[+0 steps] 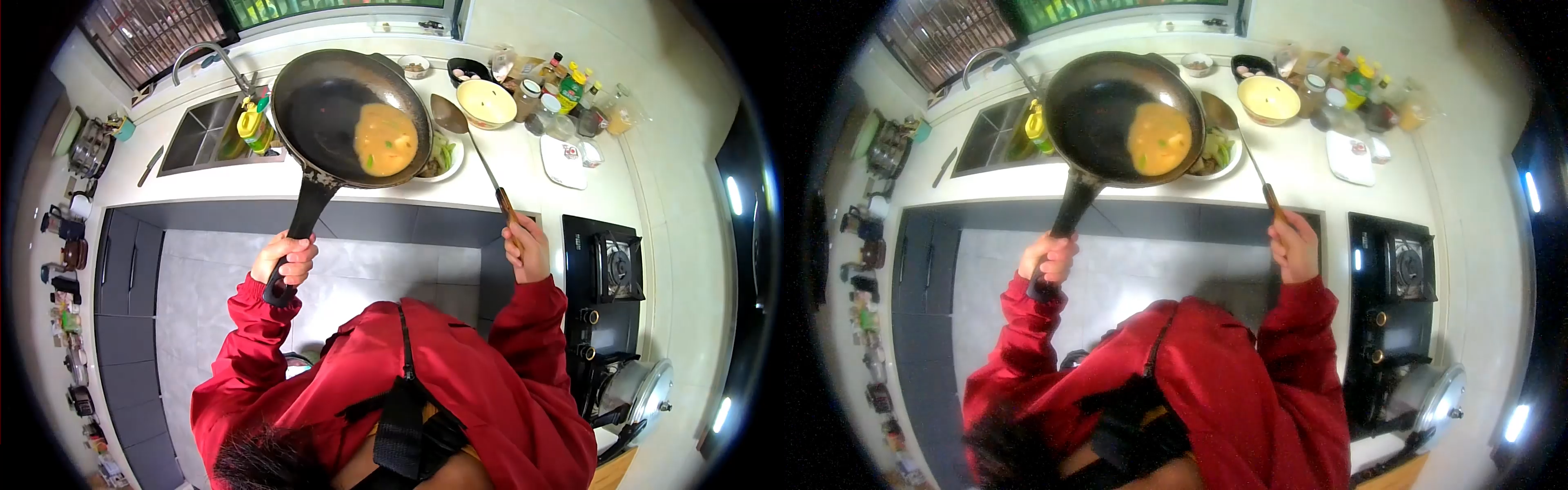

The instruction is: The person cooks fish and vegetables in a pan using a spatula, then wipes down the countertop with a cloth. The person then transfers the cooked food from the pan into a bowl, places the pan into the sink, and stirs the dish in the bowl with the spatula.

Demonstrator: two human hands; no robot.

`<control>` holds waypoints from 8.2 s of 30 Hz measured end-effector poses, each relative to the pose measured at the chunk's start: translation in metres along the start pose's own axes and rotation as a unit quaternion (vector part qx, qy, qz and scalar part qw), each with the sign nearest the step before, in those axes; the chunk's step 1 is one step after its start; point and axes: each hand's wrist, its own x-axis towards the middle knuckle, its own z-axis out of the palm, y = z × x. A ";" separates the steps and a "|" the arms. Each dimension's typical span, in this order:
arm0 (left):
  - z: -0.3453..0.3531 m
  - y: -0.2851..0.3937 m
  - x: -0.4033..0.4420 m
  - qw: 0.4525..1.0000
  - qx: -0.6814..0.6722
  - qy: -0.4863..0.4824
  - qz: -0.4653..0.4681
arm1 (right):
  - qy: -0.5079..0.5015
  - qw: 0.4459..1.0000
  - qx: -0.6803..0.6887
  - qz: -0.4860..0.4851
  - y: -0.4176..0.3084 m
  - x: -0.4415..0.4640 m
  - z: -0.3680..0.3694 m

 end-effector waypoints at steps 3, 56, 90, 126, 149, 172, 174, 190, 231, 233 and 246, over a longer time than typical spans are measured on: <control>-0.002 0.005 0.004 1.000 0.020 0.009 0.012 | 0.008 1.000 0.002 0.016 0.007 0.016 0.001; 0.076 0.001 0.061 0.940 0.256 0.218 0.052 | -0.011 0.994 -0.045 0.104 0.002 0.071 -0.060; 0.094 0.015 0.065 0.899 0.375 0.223 0.024 | -0.157 0.807 -0.492 -0.286 -0.029 0.138 -0.035; 0.104 0.009 0.055 0.907 0.365 0.204 0.041 | -0.211 0.964 -0.129 -0.101 -0.043 0.165 0.023; 0.129 0.024 0.051 0.849 0.465 0.250 0.015 | -0.195 0.825 -0.431 -0.310 -0.040 0.155 -0.012; 0.121 0.031 0.055 0.886 0.396 0.242 0.013 | -0.092 0.786 -0.519 -0.324 -0.018 0.108 -0.050; 0.113 0.030 0.050 0.893 0.381 0.241 0.016 | -0.046 0.786 -0.507 -0.351 -0.017 0.108 -0.049; -0.049 -0.002 -0.007 0.970 -0.089 0.103 0.199 | -0.392 0.907 0.116 0.097 0.043 0.103 0.159; -0.553 0.383 -0.077 0.947 -0.292 -0.060 0.121 | 0.020 0.655 -0.724 -0.215 0.324 0.377 0.427; -0.562 0.392 -0.075 0.940 -0.320 -0.044 0.107 | 0.078 0.645 -0.733 -0.204 0.332 0.343 0.427; -0.637 0.397 -0.076 0.984 -0.172 -0.024 -0.036 | 0.324 0.612 -0.721 -0.028 0.323 0.231 0.383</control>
